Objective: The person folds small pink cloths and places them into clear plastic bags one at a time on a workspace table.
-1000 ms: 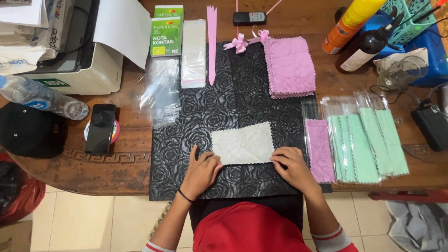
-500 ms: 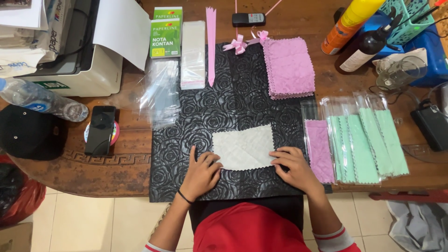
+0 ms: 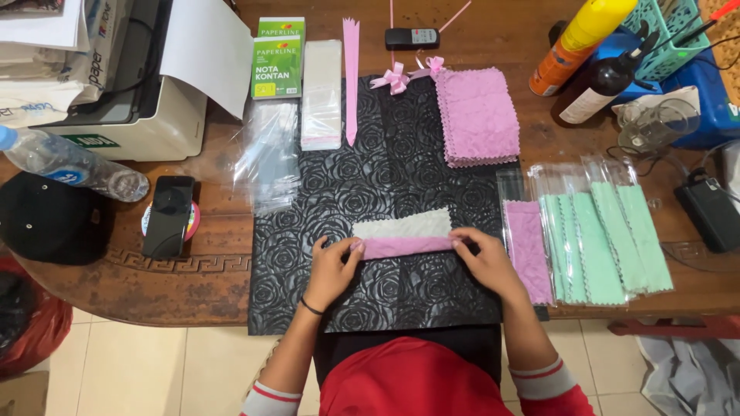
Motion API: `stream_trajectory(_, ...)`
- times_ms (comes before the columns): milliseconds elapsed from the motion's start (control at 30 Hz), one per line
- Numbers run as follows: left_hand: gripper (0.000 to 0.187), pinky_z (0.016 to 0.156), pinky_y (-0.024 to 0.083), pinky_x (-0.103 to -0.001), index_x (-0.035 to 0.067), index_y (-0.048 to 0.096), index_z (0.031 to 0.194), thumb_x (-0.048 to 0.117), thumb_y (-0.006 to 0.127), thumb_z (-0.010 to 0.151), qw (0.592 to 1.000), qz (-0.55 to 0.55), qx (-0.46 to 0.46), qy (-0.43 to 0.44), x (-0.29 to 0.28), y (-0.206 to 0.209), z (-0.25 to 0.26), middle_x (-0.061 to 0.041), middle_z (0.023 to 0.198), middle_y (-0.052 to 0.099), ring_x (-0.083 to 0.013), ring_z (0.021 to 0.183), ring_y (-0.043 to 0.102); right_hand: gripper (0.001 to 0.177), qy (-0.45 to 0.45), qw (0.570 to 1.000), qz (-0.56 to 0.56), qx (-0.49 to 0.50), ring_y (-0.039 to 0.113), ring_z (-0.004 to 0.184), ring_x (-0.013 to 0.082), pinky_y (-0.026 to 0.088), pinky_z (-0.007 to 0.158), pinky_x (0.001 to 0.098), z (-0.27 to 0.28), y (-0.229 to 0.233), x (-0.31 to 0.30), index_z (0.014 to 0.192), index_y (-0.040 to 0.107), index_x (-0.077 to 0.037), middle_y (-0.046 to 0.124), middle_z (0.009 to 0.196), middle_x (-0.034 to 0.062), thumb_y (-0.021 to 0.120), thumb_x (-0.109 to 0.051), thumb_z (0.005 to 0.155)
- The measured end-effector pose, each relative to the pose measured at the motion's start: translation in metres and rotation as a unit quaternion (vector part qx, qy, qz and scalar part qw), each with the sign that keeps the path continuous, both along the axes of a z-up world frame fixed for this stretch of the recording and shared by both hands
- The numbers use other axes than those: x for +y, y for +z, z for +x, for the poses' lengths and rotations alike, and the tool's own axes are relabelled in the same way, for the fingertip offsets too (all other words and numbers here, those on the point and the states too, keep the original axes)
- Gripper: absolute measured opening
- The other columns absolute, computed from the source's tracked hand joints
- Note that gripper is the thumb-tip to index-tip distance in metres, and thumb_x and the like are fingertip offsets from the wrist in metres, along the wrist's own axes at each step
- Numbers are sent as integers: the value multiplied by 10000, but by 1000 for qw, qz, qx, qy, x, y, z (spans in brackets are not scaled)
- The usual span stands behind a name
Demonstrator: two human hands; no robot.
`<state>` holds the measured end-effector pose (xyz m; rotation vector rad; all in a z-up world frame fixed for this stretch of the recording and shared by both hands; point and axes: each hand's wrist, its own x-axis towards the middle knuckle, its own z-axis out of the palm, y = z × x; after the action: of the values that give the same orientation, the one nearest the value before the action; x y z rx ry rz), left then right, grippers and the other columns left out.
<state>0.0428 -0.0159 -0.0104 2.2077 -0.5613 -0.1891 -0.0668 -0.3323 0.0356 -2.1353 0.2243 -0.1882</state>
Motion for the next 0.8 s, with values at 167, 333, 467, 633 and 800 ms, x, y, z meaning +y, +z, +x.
stream_trajectory(167, 231, 1072, 386, -434, 193, 773, 1091, 366, 669, 977, 998, 47, -12, 44, -8, 5, 6, -62, 796, 792, -281, 885, 767, 269, -50, 998, 19, 29, 741, 868, 303, 566, 794, 414, 20, 1, 4, 1180, 734, -120, 780, 941, 159, 709, -84, 915)
stream_trajectory(333, 275, 964, 406, -432, 205, 771, 1097, 417, 645, 975, 992, 114, -18, 53, -17, 20, 10, -70, 756, 775, -312, 808, 754, 288, -67, 997, 7, 39, 744, 829, 281, 562, 739, 380, 39, -11, 2, 1212, 714, -144, 784, 950, 150, 703, -98, 928)
stream_trajectory(467, 292, 950, 404, -446, 210, 748, 1126, 428, 600, 1000, 984, 161, -40, 67, -21, 26, 9, -87, 733, 757, -310, 815, 749, 265, -60, 996, -9, 59, 746, 844, 329, 575, 730, 419, 43, -10, 5, 1194, 724, -130, 779, 955, 181, 692, -91, 934)
stream_trajectory(633, 290, 961, 396, -450, 209, 742, 1122, 428, 597, 1001, 977, 185, -73, 80, -25, 27, 4, -103, 741, 749, -300, 822, 750, 310, -52, 996, 15, 65, 747, 862, 358, 578, 752, 444, 41, -8, 5, 1213, 712, -90, 772, 973, 223, 706, -49, 906)
stream_trajectory(800, 304, 974, 396, -460, 209, 728, 1120, 446, 561, 1028, 977, 170, -88, 93, -25, 17, 6, -110, 743, 744, -296, 842, 748, 270, -65, 997, 16, 49, 730, 780, 281, 573, 701, 404, 44, -15, 4, 1193, 717, -96, 776, 957, 189, 703, -69, 925)
